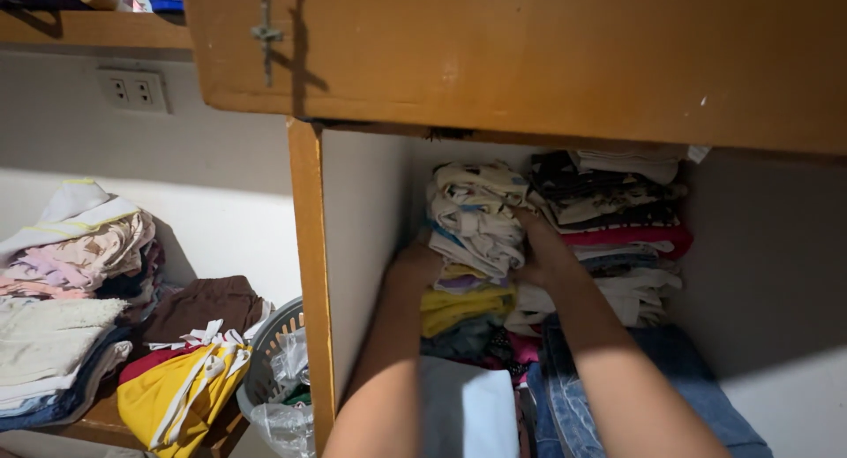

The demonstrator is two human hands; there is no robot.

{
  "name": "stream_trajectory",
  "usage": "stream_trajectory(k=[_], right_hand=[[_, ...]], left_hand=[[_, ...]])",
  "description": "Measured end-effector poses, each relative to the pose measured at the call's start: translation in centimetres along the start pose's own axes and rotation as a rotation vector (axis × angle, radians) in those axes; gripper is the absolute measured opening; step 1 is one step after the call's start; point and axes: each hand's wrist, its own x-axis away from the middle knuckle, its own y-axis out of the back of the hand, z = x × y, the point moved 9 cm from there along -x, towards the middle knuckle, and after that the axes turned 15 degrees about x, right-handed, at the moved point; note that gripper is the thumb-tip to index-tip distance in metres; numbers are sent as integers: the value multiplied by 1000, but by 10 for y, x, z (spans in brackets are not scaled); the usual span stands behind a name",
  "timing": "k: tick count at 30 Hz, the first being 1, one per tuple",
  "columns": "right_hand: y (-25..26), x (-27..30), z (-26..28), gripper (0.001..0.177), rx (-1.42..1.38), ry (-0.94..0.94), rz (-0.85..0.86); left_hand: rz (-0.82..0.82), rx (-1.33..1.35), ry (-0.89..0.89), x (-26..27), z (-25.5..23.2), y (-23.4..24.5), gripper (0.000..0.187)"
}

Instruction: Sort and organize a stack of folded clothes into a wooden wardrobe cabinet.

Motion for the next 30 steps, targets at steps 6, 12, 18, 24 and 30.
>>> stream_trajectory(k=[6,12,18,24,30], right_hand=[[-1,-8,6,72,212,-31,-142],[-15,19,26,78,436,-22,-88],[-12,-7,10,78,461,9,-5],[-29,-61,13,86,460,153,-47],[-28,-50,6,90,337,174,-76]], left_hand=[[-89,420,-82,101,-9,13,64],[-875,47,-853,156,-96,24,85],[-875,-285,-854,150,-133,11,78],[-689,-300,-880,145,-139,29,90],[-663,-334,-904,124,-120,10,92]])
